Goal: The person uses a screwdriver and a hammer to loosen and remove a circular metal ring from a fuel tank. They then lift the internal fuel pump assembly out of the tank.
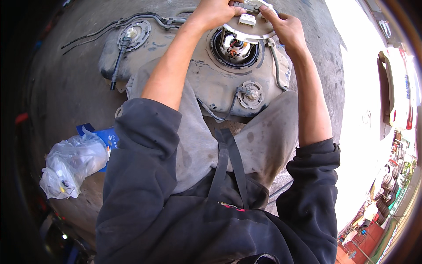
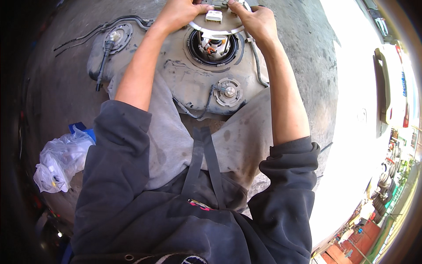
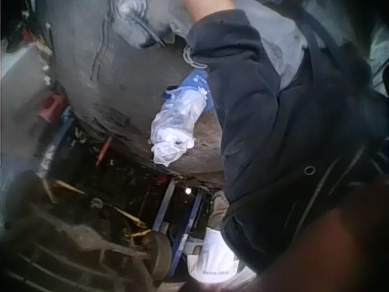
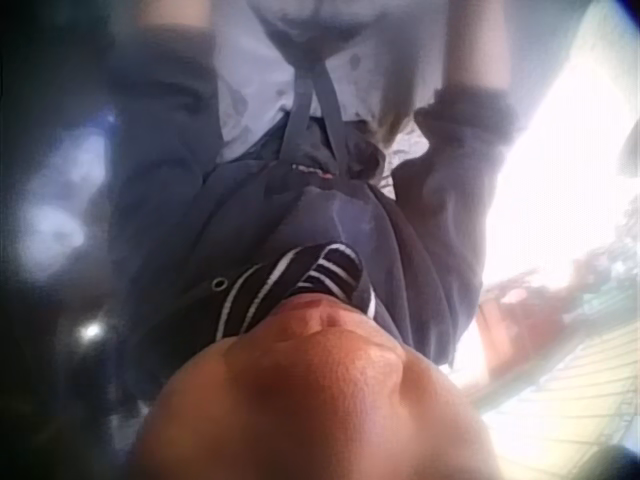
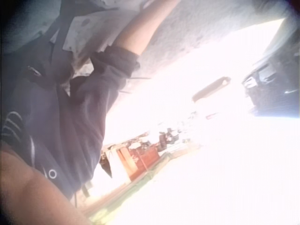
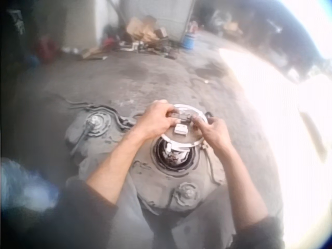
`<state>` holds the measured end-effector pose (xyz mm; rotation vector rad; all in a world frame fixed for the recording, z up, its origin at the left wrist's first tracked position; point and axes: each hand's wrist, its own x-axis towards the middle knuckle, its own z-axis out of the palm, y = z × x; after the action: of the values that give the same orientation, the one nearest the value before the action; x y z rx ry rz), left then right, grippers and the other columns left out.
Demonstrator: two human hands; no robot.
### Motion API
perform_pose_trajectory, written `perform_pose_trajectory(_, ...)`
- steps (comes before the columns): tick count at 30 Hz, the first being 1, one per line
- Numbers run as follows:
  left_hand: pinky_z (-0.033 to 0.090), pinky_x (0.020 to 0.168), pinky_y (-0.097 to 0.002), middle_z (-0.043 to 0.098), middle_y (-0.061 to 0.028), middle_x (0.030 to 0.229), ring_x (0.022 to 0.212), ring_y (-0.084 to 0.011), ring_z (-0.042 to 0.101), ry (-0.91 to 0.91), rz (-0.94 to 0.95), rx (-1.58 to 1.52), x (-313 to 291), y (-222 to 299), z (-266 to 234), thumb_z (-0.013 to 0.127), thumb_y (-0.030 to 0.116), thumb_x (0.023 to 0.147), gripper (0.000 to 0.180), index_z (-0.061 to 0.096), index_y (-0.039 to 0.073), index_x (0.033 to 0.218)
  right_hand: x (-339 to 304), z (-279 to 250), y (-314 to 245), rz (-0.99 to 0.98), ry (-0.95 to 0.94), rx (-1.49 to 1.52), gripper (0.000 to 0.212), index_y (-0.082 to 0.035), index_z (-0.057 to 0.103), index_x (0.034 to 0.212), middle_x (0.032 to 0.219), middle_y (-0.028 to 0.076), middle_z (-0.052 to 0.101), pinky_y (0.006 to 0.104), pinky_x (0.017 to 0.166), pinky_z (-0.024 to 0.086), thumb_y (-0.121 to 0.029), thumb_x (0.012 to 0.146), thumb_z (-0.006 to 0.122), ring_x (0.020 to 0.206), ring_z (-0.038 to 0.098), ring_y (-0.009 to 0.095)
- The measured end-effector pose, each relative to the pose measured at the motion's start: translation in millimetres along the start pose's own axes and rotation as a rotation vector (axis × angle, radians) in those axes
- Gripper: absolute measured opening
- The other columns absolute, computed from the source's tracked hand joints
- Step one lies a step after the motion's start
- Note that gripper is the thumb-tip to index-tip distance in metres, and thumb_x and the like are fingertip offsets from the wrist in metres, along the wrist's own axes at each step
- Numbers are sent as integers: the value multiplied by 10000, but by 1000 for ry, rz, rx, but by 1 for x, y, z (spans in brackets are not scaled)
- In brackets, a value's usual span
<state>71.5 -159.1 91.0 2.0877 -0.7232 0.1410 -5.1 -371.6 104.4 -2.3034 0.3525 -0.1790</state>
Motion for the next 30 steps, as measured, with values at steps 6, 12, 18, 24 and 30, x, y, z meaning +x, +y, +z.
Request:
perform_pose_trajectory(6,528,768,-458,669,-208,897,868,-375,662,49,44,20,1,3,0,805,196,768,278,763,12,973,-1,-7,-8,39,17,-32,725,44,785,1059,842,112,718,308,629,471,-649,855,724,721,613,141)
perform_pose_trajectory(12,523,764,-461,661,-213,876,852,-382,657,46,65,-10,2,14,-4,807,177,768,255,751,-3,941,3,-8,1,-69,85,60,639,26,794,1050,783,72,685,296,587,434,-588,882,735,666,566,114)
perform_pose_trajectory(18,517,755,-463,657,-217,870,838,-385,651,57,65,-3,1,24,-13,812,171,765,252,745,-9,928,-3,-15,-15,-14,50,33,610,8,799,1052,728,39,670,265,507,351,-577,894,735,575,481,70)
perform_pose_trajectory(24,514,760,-466,661,-222,880,853,-393,650,85,106,28,3,20,-14,816,182,766,259,742,-8,925,-6,-14,-35,28,69,76,518,52,779,965,771,124,733,346,594,506,-462,919,738,633,639,166)
perform_pose_trajectory(30,514,770,-464,664,-220,888,860,-388,651,92,99,41,6,28,-19,809,182,782,251,746,-6,935,-4,-23,-38,-7,68,4,533,45,790,946,740,127,728,352,627,502,-481,935,705,651,641,163)
